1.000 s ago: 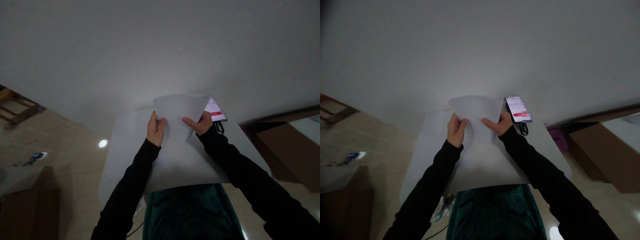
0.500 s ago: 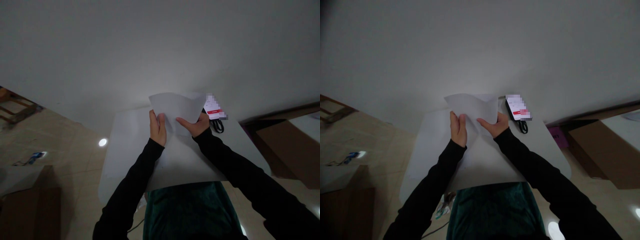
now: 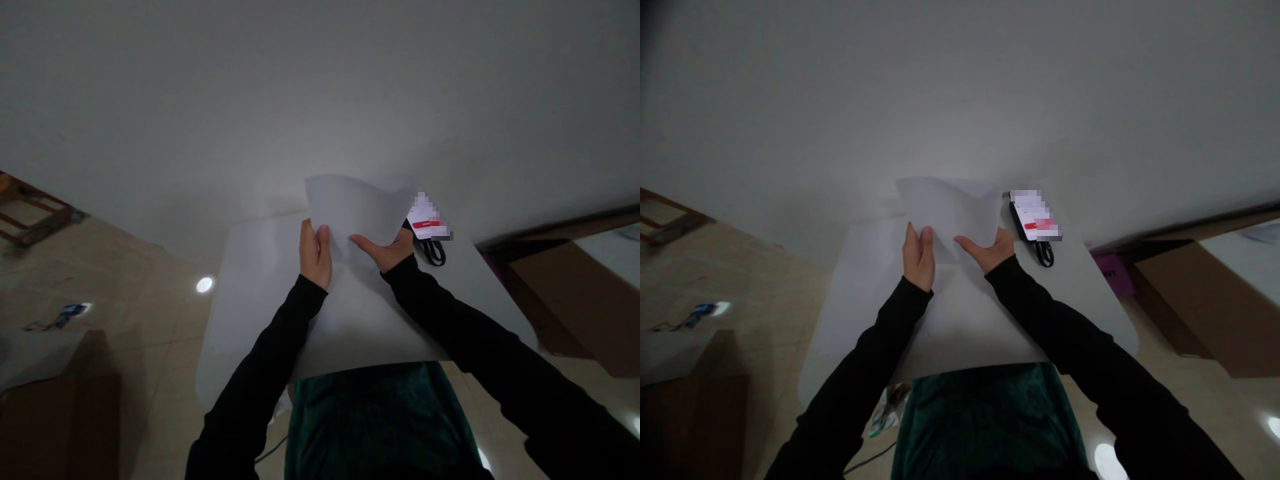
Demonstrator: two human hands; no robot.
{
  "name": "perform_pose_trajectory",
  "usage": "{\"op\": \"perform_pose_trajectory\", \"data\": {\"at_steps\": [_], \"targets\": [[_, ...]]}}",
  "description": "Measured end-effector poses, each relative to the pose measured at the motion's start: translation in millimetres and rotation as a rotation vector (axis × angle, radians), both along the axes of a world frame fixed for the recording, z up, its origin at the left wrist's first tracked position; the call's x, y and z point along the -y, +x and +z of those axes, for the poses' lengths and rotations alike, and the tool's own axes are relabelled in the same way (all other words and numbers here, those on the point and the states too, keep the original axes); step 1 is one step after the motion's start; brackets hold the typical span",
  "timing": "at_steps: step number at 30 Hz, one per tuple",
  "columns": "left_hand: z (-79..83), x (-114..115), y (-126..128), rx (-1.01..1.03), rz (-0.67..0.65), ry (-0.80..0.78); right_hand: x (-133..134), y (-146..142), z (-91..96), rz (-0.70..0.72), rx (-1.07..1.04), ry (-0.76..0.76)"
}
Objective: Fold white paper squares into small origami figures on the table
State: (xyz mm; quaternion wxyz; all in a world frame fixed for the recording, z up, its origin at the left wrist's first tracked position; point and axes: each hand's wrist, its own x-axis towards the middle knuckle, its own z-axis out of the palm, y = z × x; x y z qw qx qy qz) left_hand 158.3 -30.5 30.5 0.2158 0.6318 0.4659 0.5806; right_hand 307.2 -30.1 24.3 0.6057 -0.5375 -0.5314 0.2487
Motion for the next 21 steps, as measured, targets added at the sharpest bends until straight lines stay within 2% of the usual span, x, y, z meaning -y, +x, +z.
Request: {"op": "perform_pose_trajectory", "data": {"at_steps": [4,21], "targets": [[-4.9,-0.6,2.7,0.044,-0.015,-0.014,-0.2,-1.3,-1.4,-0.014,-0.024,-0.015],[-34.0,-5.3,7.3,0.059,0.063,-0.075,-6.9,-4.6,-15.6,0.000,-0.048,-0.104]]}}
